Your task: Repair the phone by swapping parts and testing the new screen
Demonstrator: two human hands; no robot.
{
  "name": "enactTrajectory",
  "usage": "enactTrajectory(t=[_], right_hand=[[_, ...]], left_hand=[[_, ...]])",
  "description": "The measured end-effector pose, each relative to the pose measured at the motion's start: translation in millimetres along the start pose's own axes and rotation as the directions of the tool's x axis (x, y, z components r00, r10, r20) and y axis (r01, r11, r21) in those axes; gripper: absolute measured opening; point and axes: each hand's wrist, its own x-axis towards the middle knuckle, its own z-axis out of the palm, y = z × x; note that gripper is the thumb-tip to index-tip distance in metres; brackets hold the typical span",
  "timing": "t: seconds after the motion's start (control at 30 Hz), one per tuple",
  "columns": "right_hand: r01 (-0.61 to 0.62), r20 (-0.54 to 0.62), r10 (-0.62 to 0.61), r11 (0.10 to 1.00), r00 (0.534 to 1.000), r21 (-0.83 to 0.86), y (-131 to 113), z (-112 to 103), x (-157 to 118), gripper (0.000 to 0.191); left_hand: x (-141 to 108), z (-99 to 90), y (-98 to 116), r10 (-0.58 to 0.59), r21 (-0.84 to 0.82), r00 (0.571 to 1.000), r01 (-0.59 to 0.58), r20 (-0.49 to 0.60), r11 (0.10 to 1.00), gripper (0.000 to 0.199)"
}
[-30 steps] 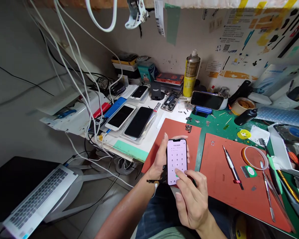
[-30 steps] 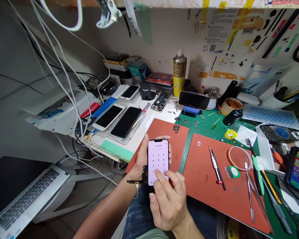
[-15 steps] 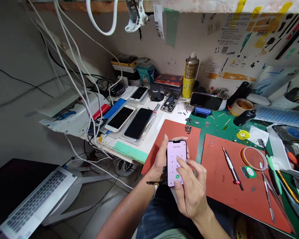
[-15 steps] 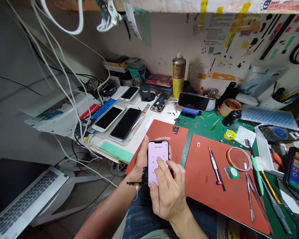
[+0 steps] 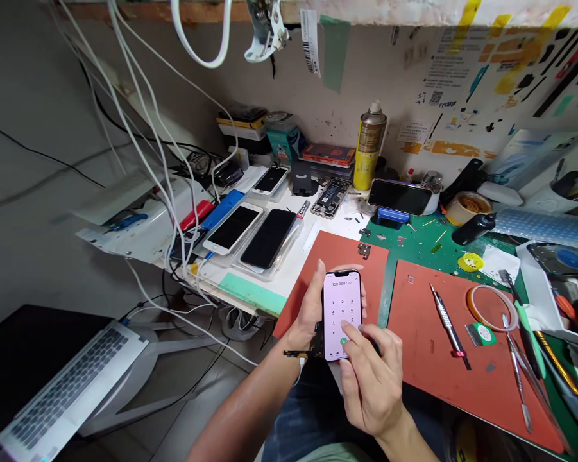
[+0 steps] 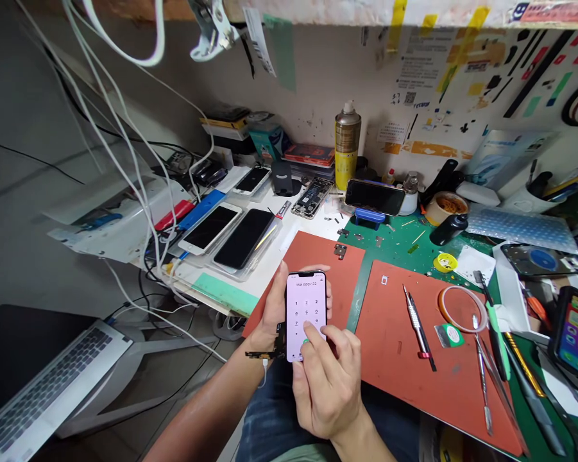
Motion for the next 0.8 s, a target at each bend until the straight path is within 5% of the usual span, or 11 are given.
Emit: enactTrajectory(t=[0.17, 0.57, 0.8], right_hand=[[0.044, 0.050, -0.045, 0.999, 0.998, 0.017, -3, 1, 3, 0.019], [-0.099, -0.153, 0.104, 0.994, 0.983, 0.045, 0, -13, -28, 0.024], [-0.058, -0.016, 0.059, 0.996, 0.998, 0.064, -12, -20, -37, 0.020]], left_hand=[[0, -1.8, 0, -0.006, 0.008, 1.000, 0.006, -0.019, 1.000, 0.070], [4, -2.9, 0, -0.001, 0.001, 1.000, 0.001, 0.000, 1.000, 0.064], [6, -6.2, 0, 0.001, 0.015, 1.000, -0.001, -0.026, 1.000, 0.064]])
